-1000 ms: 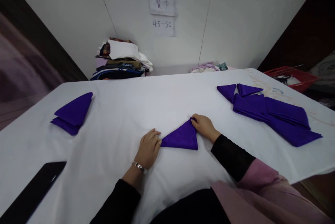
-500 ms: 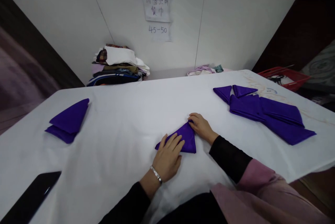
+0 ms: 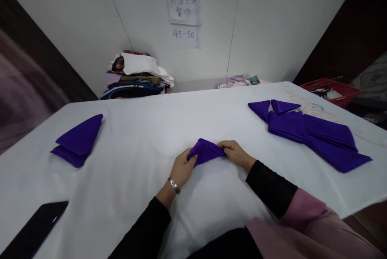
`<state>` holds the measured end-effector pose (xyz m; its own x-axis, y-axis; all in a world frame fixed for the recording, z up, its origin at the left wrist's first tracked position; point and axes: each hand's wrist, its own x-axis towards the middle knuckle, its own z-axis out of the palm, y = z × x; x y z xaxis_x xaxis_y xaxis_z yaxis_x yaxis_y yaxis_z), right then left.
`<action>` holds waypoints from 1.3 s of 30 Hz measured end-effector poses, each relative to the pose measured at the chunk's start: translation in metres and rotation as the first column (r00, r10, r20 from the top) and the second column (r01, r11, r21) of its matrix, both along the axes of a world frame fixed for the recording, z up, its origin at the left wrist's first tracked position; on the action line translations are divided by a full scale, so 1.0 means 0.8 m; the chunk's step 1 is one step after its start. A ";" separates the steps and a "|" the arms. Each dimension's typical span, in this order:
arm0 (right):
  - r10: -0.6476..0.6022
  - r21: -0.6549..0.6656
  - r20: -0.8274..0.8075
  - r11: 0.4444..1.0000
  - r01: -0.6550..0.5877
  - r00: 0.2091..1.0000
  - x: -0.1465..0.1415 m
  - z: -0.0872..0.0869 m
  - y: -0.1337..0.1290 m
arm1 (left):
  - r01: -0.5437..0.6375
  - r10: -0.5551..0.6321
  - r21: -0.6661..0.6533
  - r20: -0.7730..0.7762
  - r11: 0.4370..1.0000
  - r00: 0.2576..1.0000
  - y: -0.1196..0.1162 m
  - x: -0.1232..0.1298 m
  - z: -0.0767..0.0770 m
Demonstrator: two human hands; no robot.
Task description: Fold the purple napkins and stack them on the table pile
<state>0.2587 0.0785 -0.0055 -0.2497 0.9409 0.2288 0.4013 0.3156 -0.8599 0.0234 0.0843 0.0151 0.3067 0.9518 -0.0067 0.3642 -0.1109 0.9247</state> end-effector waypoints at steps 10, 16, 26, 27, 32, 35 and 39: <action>-0.035 -0.378 -0.347 0.920 -0.106 0.937 -0.021 0.017 -0.013 | 0.110 0.183 -0.616 0.393 0.780 0.901 0.010 -0.023 0.011; -0.055 -0.371 -0.313 0.926 -0.069 0.948 -0.020 0.014 -0.012 | 0.132 0.184 -0.651 0.395 0.748 0.900 0.013 -0.028 0.009; 0.041 -0.341 -0.308 0.928 -0.150 0.951 -0.028 0.024 -0.017 | 0.153 0.150 -0.614 0.412 0.774 0.899 0.011 -0.028 0.011; 0.056 -0.358 -0.318 0.917 -0.175 0.946 -0.029 0.025 -0.018 | 0.159 0.145 -0.607 0.420 0.779 0.896 0.010 -0.029 0.011; 0.078 -0.483 -0.315 0.845 -0.230 0.946 -0.029 0.029 -0.021 | 0.142 0.142 -0.582 0.414 0.801 0.899 0.007 -0.028 0.011; 0.095 -0.494 -0.315 0.833 -0.249 0.944 -0.029 0.031 -0.023 | 0.112 0.172 -0.571 0.420 0.813 0.891 0.007 -0.025 0.012; 0.114 -0.509 -0.332 0.814 -0.280 0.936 -0.030 0.032 -0.024 | 0.046 0.219 -0.543 0.413 0.838 0.884 0.010 -0.018 0.012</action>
